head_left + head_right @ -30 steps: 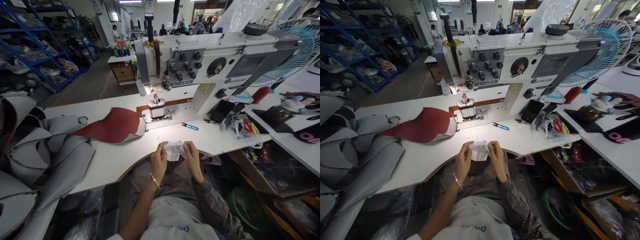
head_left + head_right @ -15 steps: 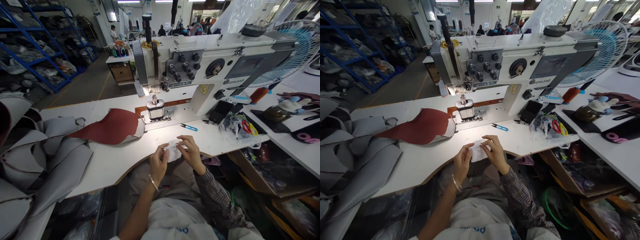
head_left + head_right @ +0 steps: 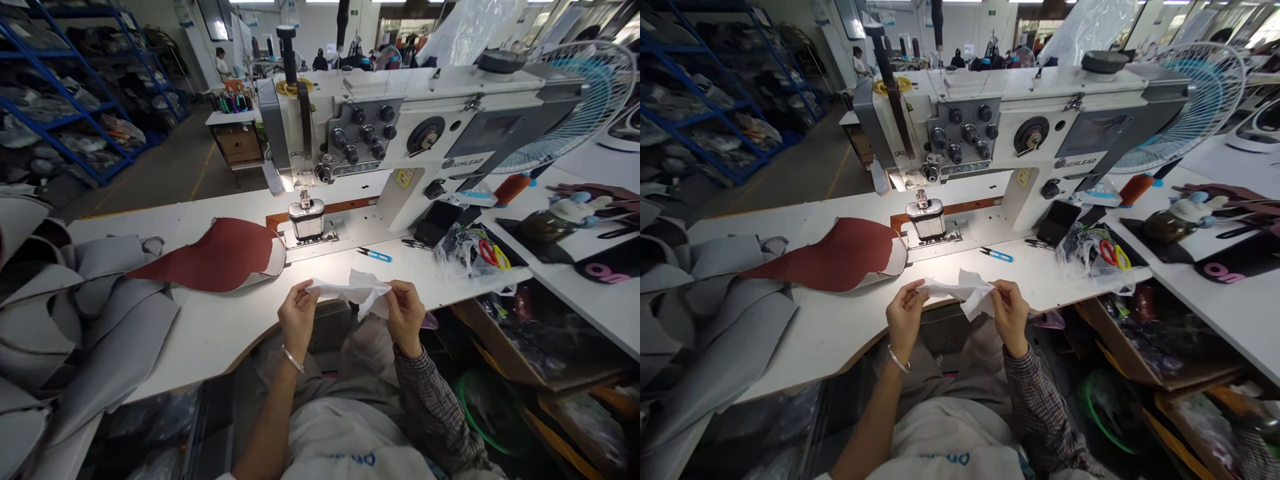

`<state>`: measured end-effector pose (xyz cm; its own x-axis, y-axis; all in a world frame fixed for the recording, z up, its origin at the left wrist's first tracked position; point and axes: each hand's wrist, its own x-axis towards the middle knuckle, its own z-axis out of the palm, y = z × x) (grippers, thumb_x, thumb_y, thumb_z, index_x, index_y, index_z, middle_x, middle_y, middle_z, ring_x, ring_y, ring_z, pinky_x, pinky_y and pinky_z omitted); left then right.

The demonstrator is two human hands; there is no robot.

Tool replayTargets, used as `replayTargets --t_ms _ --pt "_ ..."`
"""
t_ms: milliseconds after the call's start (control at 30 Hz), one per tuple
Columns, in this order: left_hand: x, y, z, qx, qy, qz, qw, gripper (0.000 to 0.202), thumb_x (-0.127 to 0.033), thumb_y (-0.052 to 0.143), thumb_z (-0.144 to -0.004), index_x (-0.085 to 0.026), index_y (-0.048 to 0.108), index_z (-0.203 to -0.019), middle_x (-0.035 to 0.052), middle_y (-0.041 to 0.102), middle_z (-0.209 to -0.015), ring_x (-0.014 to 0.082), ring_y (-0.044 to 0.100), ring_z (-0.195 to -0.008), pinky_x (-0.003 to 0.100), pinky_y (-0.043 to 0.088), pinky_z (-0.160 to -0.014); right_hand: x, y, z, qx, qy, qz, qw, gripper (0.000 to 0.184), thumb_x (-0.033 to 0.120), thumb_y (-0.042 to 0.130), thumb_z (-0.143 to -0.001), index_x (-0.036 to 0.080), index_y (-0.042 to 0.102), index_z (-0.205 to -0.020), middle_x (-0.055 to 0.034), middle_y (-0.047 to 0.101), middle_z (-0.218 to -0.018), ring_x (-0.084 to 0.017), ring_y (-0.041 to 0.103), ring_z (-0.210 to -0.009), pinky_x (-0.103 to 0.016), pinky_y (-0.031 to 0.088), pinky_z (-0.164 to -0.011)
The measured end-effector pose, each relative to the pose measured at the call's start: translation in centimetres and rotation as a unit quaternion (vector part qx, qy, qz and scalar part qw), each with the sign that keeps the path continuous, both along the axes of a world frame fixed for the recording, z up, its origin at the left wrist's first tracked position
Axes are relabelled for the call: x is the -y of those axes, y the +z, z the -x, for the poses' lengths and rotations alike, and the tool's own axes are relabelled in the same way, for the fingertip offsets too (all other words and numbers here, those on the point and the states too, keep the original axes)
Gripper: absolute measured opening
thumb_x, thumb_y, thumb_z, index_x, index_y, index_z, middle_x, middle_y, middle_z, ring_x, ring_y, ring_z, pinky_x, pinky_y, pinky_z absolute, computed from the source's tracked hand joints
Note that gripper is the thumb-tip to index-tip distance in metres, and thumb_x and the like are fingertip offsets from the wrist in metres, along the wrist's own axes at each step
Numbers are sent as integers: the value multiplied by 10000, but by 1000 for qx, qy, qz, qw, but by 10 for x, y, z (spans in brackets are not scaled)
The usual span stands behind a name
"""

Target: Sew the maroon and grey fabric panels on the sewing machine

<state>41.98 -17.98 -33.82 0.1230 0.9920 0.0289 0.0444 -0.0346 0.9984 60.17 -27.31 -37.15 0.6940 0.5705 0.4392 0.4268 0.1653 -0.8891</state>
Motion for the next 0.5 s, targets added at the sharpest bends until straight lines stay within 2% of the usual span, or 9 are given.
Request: replayTargets --t_ms 100,200,300,433,500 --pt "-1 3 2 -12 32 -13 999 413 -512 646 -829 -136 692 -994 104 720 -1036 197 688 -933 279 567 -817 4 2 0 67 -17 -3 998 107 299 591 -928 231 665 -965 -47 723 -874 -196 692 -781 -306 556 -681" --pt "-8 7 2 -9 66 -4 998 431 -525 688 -786 -126 705 -948 92 736 -922 197 695 -851 283 572 -766 9 6 5 166 -1 -49 985 159 178 578 -917 250 675 -1020 -48 750 -922 -207 720 -824 -327 580 -728" --pt "-18 12 1 47 76 33 995 439 -485 771 -708 -110 703 -926 72 729 -827 174 683 -769 277 565 -729 12 13 10 241 63 -95 964 284 95 551 -903 256 644 -1117 -63 740 -1038 -225 720 -926 -366 605 -770" --pt "-30 17 0 139 69 121 980 481 -472 809 -649 -92 697 -922 73 718 -845 144 660 -726 259 540 -692 17 23 15 311 147 -115 932 364 85 532 -909 252 592 -1227 -74 687 -1178 -236 680 -1056 -414 618 -839" --pt "-36 18 -1 147 80 125 978 489 -450 828 -620 -90 693 -922 68 710 -838 132 646 -705 243 520 -670 20 27 17 334 182 -119 917 390 79 521 -914 235 568 -1269 -87 665 -1215 -240 656 -1103 -428 612 -875"
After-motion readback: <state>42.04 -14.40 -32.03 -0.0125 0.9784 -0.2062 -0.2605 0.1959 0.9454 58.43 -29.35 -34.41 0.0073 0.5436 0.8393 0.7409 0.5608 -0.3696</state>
